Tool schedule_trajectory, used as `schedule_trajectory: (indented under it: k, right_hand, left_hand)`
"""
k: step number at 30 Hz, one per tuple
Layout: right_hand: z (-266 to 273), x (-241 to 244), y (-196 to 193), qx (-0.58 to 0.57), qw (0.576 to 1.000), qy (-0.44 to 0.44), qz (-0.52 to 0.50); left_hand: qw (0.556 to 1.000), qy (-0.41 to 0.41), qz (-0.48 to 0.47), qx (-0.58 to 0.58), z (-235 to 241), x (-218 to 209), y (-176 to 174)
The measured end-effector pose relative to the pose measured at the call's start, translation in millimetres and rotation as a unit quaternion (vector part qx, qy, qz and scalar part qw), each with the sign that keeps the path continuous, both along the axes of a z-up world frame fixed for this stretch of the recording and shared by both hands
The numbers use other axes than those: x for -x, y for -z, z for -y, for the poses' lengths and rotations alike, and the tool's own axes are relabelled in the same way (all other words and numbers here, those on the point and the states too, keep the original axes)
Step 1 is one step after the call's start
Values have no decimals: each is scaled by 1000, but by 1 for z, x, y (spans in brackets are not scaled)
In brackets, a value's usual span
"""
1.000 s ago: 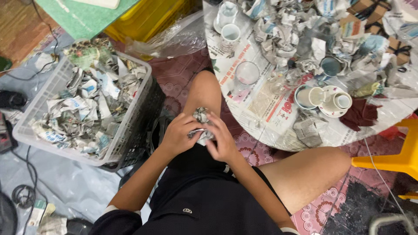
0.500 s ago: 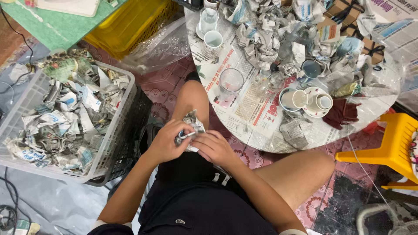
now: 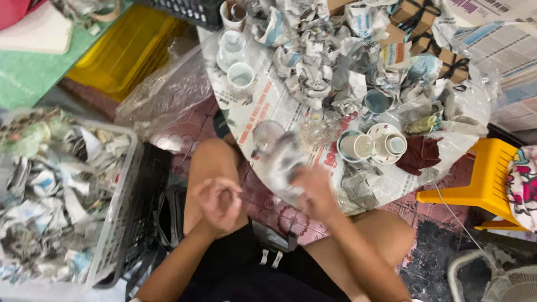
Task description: The person sits on the floor and wraps individual glassware items, including wine glasses and small cups, with pieces of newspaper. They fold the paper around each item and place the wrapped bundle into a nearby plastic basket.
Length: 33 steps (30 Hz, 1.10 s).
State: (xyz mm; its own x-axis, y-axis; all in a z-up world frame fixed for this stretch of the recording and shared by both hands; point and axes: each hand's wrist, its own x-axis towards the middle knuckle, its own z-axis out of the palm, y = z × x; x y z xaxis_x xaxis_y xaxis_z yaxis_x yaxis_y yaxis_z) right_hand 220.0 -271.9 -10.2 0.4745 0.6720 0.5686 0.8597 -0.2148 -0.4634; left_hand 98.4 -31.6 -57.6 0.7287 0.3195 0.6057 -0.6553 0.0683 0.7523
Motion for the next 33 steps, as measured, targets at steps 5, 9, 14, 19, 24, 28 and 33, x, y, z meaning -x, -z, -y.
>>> schedule_trajectory:
  k: [5, 9, 14, 19, 24, 28, 33]
  right_hand:
    - [31, -122, -46, 42, 983, 162, 73]
    - [21, -222, -63, 95, 949, 286, 97]
    - [-21, -347, -31, 174, 924, 333, 69]
    - [-50, -397, 16, 250, 896, 363, 47]
    - [-60, -369, 7, 214, 922, 319, 48]
    - [-81, -295, -50, 121, 961, 245, 46]
    - [-107, -154, -103, 22, 992, 117, 36]
  left_hand:
    - [959, 38, -157, -233, 19, -34, -18]
    - [993, 115, -9, -33, 41, -55, -13]
    - [990, 12, 64, -128, 20, -64, 6]
    - [999, 35, -7, -20, 18, -64, 28]
    - [991, 104, -76, -29, 15, -53, 41]
    - [977, 111, -154, -96, 7, -58, 21]
    - [998, 43, -26, 31, 15, -49, 4]
